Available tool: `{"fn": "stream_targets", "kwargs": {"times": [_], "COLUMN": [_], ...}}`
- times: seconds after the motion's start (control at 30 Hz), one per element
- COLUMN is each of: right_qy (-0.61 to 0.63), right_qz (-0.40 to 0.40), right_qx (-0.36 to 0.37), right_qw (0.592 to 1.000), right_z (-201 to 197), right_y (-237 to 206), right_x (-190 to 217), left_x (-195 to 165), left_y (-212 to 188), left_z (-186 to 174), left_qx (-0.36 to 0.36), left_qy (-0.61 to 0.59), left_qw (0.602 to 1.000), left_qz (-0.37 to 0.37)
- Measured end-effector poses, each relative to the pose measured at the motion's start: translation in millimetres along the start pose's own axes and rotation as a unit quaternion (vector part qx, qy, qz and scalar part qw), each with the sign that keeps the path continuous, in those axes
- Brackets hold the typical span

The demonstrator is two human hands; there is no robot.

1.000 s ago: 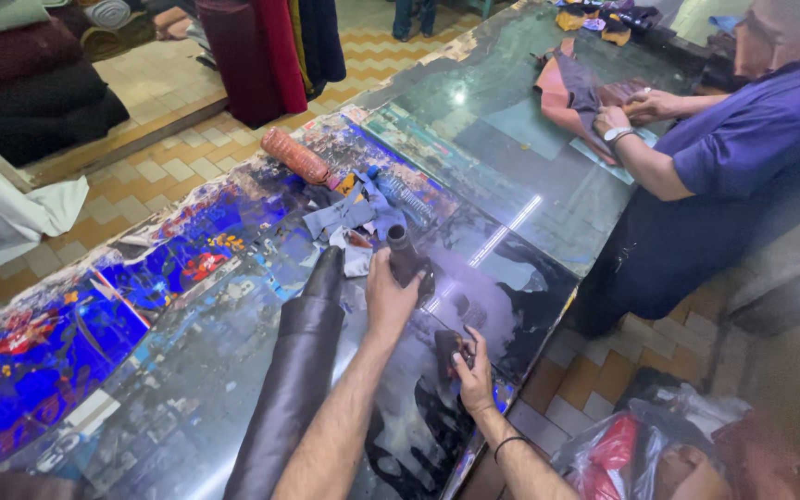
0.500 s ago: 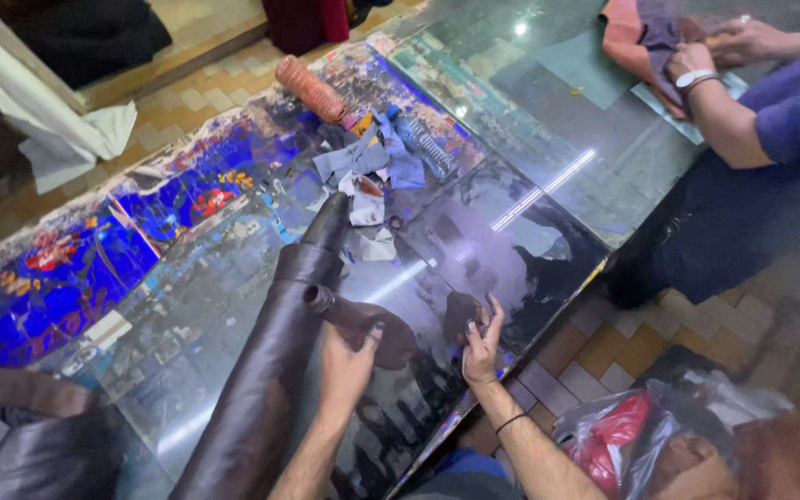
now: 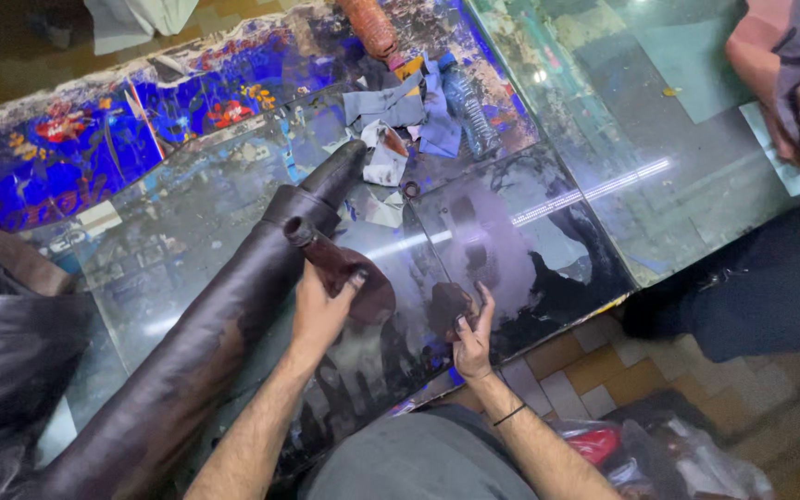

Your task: The person applies dark dye to the sleeve of a brown leather jacket laid on a glass work table, rubbing the liquid in with a small sponge dauber. They hold the sleeve steady with one hand while working the dye along the leather, re-dipping the dauber and continuing along the sleeve.

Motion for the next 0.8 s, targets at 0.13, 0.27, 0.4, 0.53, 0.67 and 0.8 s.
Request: {"fn": "stream_targets", "kwargs": {"times": [0.13, 0.27, 0.4, 0.53, 0.67, 0.8], "right_qy": [-0.059, -0.052, -0.023, -0.035, -0.019, -0.045], "right_qz": [-0.023, 0.015, 0.013, 0.03, 0.027, 0.002], "right_qx": [0.061, 0.065, 0.075, 0.073, 0.073, 0.091], "right_qw": [0.996, 0.996, 0.997, 0.996, 0.997, 0.995], "right_z": [-14.2, -17.9, -17.5, -20.7, -23.8, -24.8], "right_y": [17.0, 24.9, 25.5, 26.8, 28.7, 28.4], "right_x": [5.8, 3.6, 3.8, 3.1, 2.3, 3.9], "left_x": [-4.2, -10.5, -16.0, -24.6, -32.6, -24.7], "left_y": [8.3, 12.5, 15.4, 21.1, 37.2, 62.9], "left_z": [7.9, 21.2, 27.8, 34.5, 51.6, 76.1], "left_qx": [-0.02, -0.023, 0.0, 0.04, 0.103, 0.22], "left_qy": [0.039, 0.124, 0.081, 0.167, 0.241, 0.294], "left_qw": [0.998, 0.991, 0.997, 0.985, 0.965, 0.928], "left_qz": [0.043, 0.035, 0.006, 0.001, -0.004, -0.069]}}
Point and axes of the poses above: each hand's wrist, its own y-axis towards the middle knuckle, its own z-axis out of the palm, x = y × z, the point moved 3 cm from there along y, towards the middle knuckle
